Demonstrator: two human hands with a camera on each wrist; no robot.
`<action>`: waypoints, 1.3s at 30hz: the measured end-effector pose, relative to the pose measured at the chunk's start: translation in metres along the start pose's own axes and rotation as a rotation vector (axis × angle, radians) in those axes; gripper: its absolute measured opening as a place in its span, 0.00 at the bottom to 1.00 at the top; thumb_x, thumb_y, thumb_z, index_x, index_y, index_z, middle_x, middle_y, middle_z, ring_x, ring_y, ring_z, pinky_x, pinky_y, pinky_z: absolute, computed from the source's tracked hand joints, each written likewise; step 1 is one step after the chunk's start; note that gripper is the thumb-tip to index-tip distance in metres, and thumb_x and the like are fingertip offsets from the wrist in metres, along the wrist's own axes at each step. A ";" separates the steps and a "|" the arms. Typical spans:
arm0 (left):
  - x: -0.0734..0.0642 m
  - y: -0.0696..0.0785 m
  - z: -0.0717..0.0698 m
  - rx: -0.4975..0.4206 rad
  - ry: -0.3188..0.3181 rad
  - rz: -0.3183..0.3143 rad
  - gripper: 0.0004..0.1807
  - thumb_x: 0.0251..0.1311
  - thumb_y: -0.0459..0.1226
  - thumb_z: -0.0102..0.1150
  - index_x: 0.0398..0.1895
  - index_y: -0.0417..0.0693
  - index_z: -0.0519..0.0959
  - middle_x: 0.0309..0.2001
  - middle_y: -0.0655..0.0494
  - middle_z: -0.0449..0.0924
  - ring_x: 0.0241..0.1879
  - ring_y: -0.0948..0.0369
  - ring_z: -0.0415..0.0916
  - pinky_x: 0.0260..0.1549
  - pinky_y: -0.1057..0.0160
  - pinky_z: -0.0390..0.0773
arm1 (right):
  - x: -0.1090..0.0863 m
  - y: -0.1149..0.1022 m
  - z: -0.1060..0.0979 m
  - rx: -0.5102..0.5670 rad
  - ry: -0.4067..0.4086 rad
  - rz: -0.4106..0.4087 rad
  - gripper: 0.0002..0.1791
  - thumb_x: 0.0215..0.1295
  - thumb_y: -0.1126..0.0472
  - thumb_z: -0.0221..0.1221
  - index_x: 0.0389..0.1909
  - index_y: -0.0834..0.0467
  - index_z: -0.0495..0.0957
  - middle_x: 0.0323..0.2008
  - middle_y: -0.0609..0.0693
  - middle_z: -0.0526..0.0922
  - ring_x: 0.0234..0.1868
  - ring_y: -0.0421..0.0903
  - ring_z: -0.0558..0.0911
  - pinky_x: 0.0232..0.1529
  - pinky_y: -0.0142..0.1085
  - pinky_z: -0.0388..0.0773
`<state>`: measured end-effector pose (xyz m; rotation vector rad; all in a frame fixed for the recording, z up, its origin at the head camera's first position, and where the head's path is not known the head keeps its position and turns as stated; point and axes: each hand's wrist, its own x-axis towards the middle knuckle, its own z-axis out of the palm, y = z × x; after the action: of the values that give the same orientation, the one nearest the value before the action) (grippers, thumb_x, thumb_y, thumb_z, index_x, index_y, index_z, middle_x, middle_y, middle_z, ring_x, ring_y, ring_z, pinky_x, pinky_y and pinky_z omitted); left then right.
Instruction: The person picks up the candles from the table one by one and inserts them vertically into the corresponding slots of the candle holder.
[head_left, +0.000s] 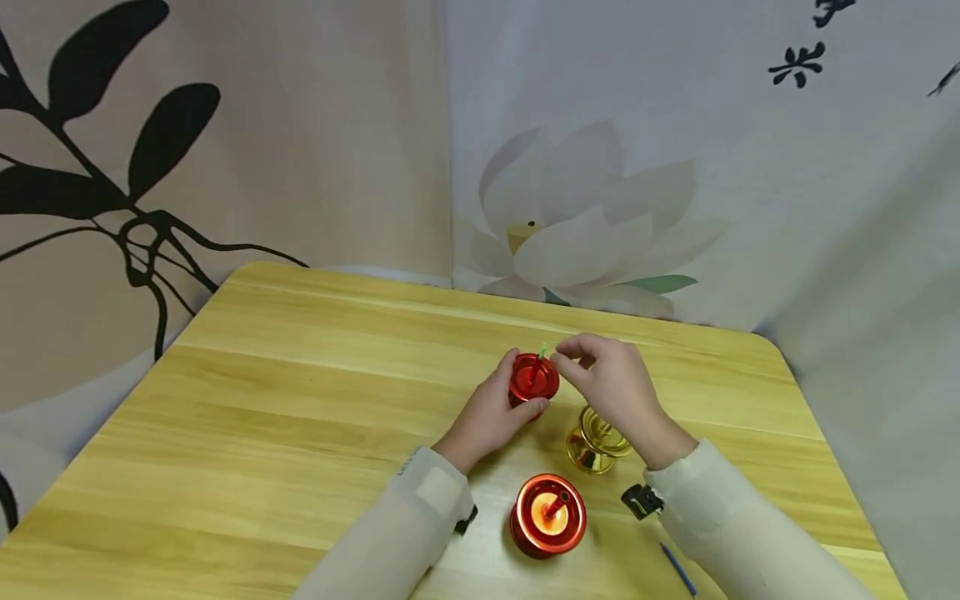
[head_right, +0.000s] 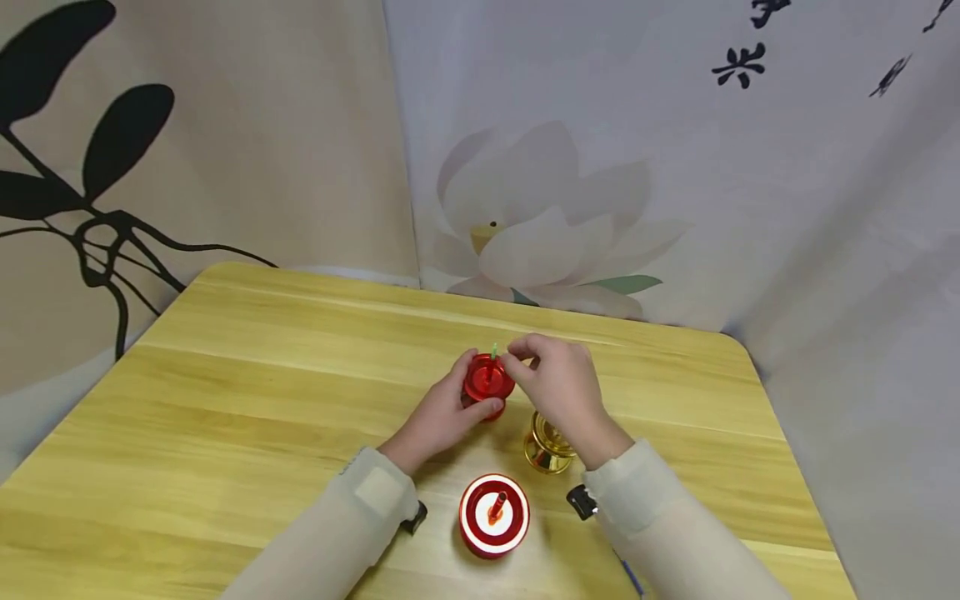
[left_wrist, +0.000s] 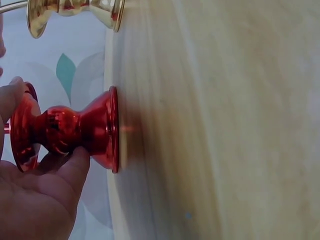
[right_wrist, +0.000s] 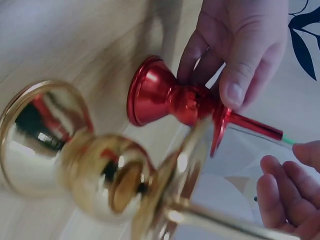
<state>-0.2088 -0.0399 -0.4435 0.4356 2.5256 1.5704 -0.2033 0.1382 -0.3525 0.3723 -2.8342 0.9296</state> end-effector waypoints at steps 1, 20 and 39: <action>0.000 0.000 0.001 0.004 0.002 -0.005 0.46 0.65 0.44 0.67 0.78 0.41 0.52 0.69 0.45 0.69 0.66 0.51 0.70 0.66 0.52 0.70 | -0.003 0.002 -0.003 -0.006 0.000 0.004 0.12 0.68 0.54 0.64 0.45 0.57 0.87 0.39 0.47 0.89 0.38 0.47 0.83 0.38 0.44 0.82; -0.018 -0.007 -0.013 -0.136 0.052 -0.079 0.53 0.59 0.43 0.72 0.80 0.42 0.49 0.79 0.49 0.52 0.76 0.53 0.53 0.71 0.55 0.61 | -0.088 0.046 -0.054 -0.060 0.007 0.096 0.07 0.67 0.56 0.65 0.41 0.54 0.86 0.33 0.42 0.85 0.34 0.42 0.79 0.30 0.36 0.75; -0.075 0.005 -0.018 -0.140 -0.035 -0.130 0.44 0.61 0.42 0.70 0.76 0.39 0.59 0.73 0.47 0.64 0.72 0.51 0.63 0.68 0.54 0.66 | -0.168 0.090 -0.050 -0.127 -0.393 0.180 0.08 0.60 0.55 0.69 0.25 0.48 0.81 0.22 0.35 0.78 0.22 0.34 0.71 0.26 0.32 0.72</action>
<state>-0.1412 -0.0772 -0.4336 0.2735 2.3468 1.6614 -0.0641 0.2706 -0.3973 0.3183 -3.3127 0.7713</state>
